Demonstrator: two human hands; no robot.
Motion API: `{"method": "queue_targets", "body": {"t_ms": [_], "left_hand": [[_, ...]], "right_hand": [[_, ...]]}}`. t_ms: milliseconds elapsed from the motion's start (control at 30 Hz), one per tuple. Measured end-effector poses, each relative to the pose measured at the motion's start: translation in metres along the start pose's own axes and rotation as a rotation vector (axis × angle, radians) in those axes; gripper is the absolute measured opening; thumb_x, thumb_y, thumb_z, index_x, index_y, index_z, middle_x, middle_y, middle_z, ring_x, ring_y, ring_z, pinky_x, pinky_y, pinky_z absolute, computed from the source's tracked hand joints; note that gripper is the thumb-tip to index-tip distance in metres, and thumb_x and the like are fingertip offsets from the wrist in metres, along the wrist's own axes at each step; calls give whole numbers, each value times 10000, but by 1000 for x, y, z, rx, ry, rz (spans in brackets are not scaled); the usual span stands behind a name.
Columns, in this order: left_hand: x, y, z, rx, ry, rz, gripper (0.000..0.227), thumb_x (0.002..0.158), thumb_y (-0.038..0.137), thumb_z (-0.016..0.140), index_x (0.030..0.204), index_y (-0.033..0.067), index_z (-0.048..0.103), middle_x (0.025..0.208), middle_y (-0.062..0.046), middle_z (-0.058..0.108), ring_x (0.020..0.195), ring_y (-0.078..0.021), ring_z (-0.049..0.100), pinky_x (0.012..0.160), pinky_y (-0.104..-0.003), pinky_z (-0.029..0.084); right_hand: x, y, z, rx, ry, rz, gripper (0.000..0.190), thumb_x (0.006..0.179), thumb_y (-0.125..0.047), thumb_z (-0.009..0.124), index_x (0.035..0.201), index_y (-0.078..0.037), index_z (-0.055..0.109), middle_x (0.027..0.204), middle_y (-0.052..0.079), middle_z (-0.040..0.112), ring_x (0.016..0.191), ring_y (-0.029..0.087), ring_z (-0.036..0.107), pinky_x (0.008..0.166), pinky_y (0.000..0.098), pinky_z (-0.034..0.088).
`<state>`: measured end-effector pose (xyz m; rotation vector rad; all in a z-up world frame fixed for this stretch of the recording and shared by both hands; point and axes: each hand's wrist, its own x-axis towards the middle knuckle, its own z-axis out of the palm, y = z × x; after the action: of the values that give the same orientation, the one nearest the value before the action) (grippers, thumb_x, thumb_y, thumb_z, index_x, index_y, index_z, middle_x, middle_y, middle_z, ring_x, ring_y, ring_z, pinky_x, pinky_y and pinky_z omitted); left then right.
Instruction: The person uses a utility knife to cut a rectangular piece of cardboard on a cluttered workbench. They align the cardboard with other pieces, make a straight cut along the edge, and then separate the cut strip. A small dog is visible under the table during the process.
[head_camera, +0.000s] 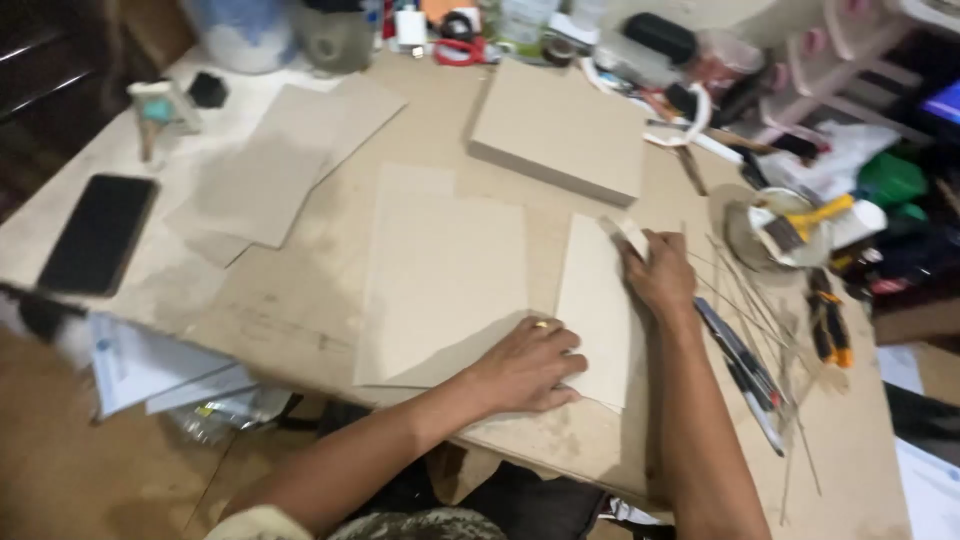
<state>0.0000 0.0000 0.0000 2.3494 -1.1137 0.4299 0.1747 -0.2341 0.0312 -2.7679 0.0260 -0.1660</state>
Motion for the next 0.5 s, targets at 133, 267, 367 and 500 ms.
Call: {"method": "queue_targets", "body": {"t_ms": [133, 267, 367, 500], "left_hand": [[-7, -8, -29, -57, 6, -44, 628, 879, 596, 598, 1251, 92, 639, 1230, -210, 596, 1175, -442, 593, 1006, -660, 451], [-25, -31, -38, 33, -57, -152, 642, 947, 624, 456, 1190, 44, 582, 1148, -209, 576, 1196, -450, 587, 1077, -717, 368], [-33, -37, -41, 78, -79, -130, 648, 923, 624, 468, 1203, 49, 572, 1143, -202, 570, 1191, -446, 594, 1081, -731, 367], [-34, -44, -33, 103, -102, -128, 677, 876, 596, 488, 1224, 21, 569, 1159, -247, 592, 1170, -459, 617, 1066, -740, 387]], "right_hand": [[-3, -4, -2, -24, 17, -6, 497, 949, -520, 683, 1369, -256, 681, 1378, 77, 565, 1171, 450, 633, 1012, 572, 500], [1, 2, -4, -25, -4, -27, 570, 947, -547, 667, 1390, -189, 679, 1365, 106, 562, 1209, 438, 618, 1032, 560, 483], [4, 11, -2, -45, -5, -37, 605, 945, -562, 668, 1397, -161, 676, 1365, 123, 556, 1224, 443, 604, 1033, 571, 475], [3, 15, 0, -86, -6, -57, 571, 998, -453, 633, 1398, -46, 663, 1369, 257, 521, 1227, 538, 553, 1027, 667, 434]]}}
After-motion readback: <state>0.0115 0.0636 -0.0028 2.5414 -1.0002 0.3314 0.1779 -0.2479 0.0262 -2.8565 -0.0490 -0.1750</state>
